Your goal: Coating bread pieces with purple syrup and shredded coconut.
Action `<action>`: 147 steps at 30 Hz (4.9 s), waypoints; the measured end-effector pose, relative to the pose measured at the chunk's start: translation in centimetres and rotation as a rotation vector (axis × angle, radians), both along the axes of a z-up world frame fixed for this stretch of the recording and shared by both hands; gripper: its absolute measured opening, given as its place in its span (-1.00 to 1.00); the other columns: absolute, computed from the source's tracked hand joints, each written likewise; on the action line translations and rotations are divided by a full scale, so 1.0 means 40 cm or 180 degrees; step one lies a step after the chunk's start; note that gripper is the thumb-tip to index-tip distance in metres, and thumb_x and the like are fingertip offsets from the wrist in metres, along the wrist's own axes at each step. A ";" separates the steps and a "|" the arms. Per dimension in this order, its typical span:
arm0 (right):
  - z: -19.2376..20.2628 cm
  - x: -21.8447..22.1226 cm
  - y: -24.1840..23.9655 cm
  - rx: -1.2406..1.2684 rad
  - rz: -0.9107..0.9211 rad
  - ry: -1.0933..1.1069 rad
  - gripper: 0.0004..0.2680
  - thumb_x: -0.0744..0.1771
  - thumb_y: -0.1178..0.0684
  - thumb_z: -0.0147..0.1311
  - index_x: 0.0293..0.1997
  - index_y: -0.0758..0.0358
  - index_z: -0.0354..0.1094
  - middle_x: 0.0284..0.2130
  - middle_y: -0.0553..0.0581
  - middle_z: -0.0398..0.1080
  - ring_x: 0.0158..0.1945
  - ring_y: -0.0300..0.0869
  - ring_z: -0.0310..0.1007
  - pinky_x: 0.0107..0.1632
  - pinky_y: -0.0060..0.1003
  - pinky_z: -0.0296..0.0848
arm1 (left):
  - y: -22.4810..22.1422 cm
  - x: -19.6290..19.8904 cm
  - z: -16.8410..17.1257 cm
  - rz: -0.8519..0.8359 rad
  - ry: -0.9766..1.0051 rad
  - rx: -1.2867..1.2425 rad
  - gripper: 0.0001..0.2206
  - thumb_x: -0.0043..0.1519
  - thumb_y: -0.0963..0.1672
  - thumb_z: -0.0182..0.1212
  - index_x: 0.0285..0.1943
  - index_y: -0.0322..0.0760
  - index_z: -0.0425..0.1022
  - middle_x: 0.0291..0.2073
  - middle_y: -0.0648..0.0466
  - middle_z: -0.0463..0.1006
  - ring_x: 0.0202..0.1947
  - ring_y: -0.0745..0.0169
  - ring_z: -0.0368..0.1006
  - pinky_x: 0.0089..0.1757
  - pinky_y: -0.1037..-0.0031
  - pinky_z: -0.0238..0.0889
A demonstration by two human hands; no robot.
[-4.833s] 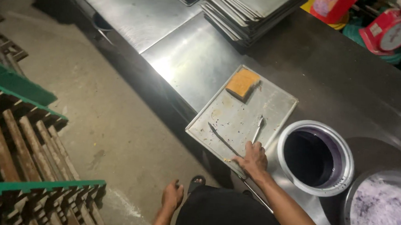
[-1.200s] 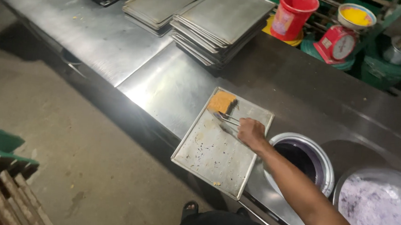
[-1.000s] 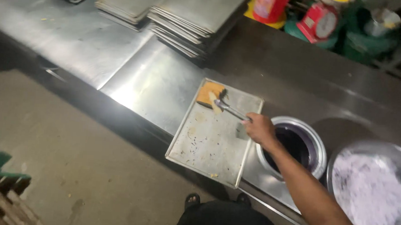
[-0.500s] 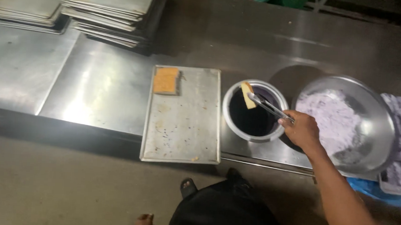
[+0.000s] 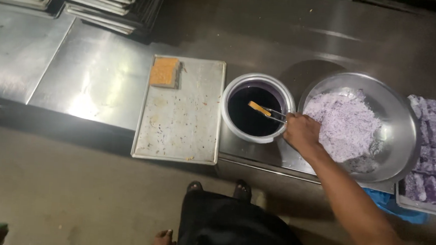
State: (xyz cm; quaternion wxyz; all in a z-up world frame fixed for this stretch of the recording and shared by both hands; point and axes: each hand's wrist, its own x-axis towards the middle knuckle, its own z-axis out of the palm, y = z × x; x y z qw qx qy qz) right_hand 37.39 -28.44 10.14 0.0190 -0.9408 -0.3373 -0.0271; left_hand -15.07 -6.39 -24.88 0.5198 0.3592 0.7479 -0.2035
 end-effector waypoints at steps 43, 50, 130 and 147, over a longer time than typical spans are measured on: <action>-0.035 -0.019 0.076 -0.0236 -0.0673 0.0307 -0.79 0.23 0.00 0.25 -0.12 0.18 0.55 -0.12 0.27 0.45 -0.16 0.09 0.60 -0.20 0.02 0.58 | 0.227 0.087 -0.060 -0.0785 -0.0322 0.0630 -0.60 0.36 0.00 0.24 0.20 -0.40 0.56 -0.09 -0.16 0.65 -0.15 -0.05 0.63 -0.12 0.19 0.50; -0.047 -0.007 0.048 -0.0199 -0.0539 0.0297 -0.82 0.24 0.00 0.23 -0.14 0.17 0.57 -0.11 0.24 0.44 -0.09 0.08 0.57 -0.13 0.01 0.56 | 0.137 0.038 -0.070 -0.1170 -0.0621 0.0681 -0.57 0.36 0.03 0.24 0.17 -0.43 0.54 -0.08 -0.14 0.65 -0.15 0.03 0.63 -0.11 0.28 0.49; -0.177 -0.194 -0.092 0.2773 -0.1272 0.0413 -0.73 0.24 0.10 0.35 0.01 0.30 0.51 -0.22 0.27 0.48 -0.23 0.03 0.51 -0.21 -0.17 0.45 | 0.447 0.211 0.357 0.1293 -0.6939 -0.1055 -0.52 0.60 -0.04 -0.22 -0.28 -0.48 0.45 -0.36 -0.12 0.49 -0.26 -0.06 0.37 -0.08 0.11 0.21; -0.150 -0.219 -0.098 0.2704 -0.1316 0.0396 -0.73 0.25 0.10 0.37 0.01 0.30 0.51 -0.27 0.20 0.44 -0.33 -0.06 0.45 -0.24 -0.19 0.41 | 0.228 0.266 0.615 0.2012 -0.4208 0.0333 -0.48 0.35 0.06 -0.02 0.39 -0.30 0.29 0.22 -0.09 0.44 0.26 -0.13 0.28 0.24 -0.10 -0.02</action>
